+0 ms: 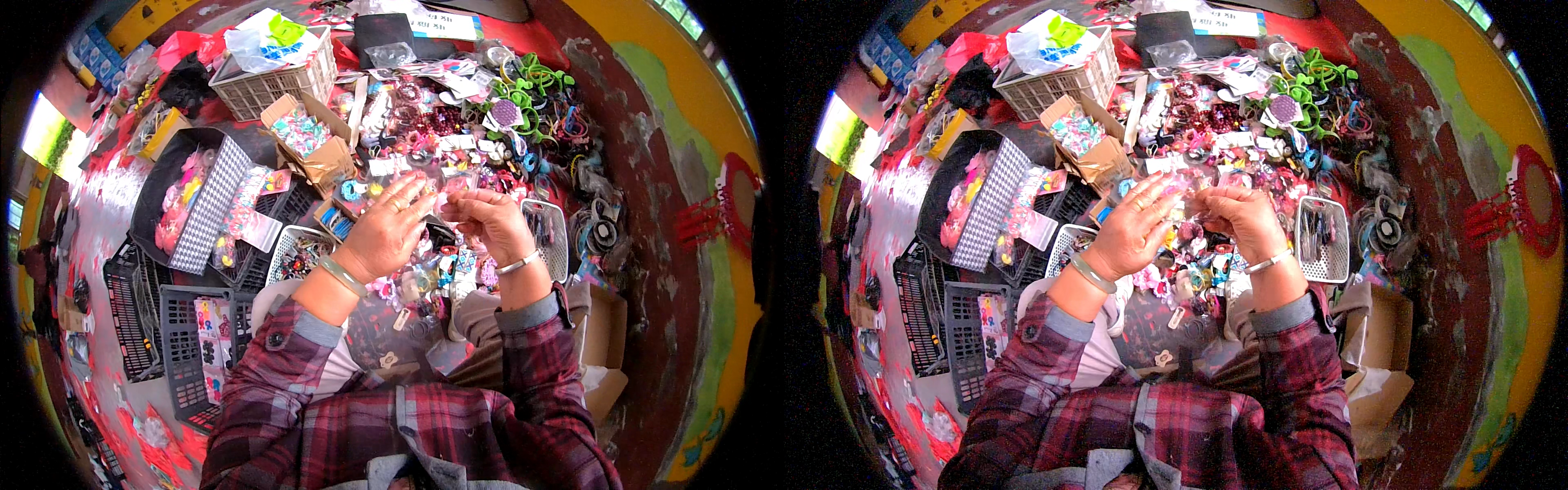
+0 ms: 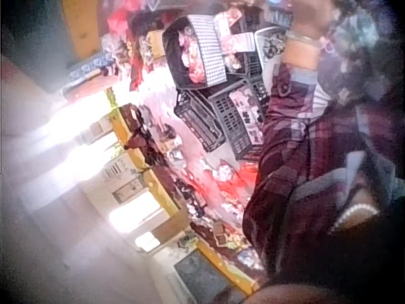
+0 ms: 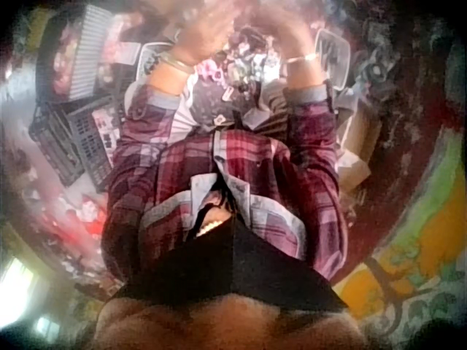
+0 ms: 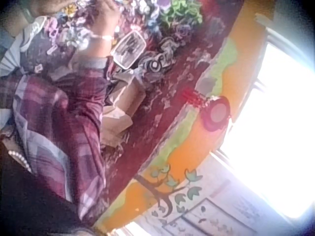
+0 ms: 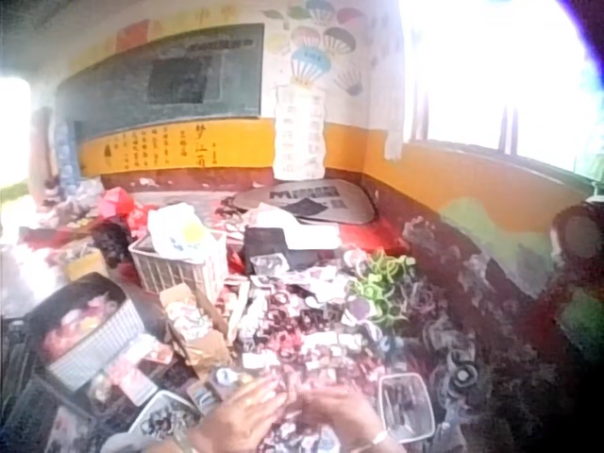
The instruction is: The person sits on the floor surrounded by baskets of hair accessories and sorts through them. They pick up various items, including pink and yellow scrunchies, and place them into small plastic bags. The person handles the items one by one, organizing them into the bags.
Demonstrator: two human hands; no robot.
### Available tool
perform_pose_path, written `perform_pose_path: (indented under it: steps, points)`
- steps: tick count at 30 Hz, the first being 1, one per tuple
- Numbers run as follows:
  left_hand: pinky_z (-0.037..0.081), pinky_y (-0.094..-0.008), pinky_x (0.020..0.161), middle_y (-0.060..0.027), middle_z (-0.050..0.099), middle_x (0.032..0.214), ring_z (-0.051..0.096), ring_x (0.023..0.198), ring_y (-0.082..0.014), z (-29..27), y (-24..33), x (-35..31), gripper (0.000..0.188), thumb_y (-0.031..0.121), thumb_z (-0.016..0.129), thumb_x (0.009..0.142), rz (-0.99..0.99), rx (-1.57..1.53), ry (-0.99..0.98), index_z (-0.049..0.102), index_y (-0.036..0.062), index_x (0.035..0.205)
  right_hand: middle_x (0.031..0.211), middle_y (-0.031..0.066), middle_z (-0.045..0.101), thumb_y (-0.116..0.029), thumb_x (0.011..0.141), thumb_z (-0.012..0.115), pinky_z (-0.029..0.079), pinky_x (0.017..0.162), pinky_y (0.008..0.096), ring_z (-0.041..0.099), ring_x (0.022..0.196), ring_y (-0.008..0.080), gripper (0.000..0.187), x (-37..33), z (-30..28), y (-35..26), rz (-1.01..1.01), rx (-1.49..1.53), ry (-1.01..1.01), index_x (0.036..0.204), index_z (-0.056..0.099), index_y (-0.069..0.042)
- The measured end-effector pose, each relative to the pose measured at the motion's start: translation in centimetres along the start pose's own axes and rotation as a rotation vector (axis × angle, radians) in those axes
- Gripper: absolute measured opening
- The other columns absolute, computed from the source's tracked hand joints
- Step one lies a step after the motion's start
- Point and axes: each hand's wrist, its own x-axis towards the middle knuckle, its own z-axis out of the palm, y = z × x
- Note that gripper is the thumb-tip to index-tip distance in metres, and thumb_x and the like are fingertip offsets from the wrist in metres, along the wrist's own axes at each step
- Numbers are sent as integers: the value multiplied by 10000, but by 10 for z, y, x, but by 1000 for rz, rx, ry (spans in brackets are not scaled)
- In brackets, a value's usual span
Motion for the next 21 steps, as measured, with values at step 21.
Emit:
perform_pose_path:
  steps: [21]
  points:
    - [469,-243,704,-52,642,815,592,783,-109,0,-24,-15,72,33,631,791,-490,-609,-342,653,-6,847,637,36,594,-60,731,669,435,553,257,539,604,92,100,-20,17,-3,-302,-1031,-61,796,653,14]
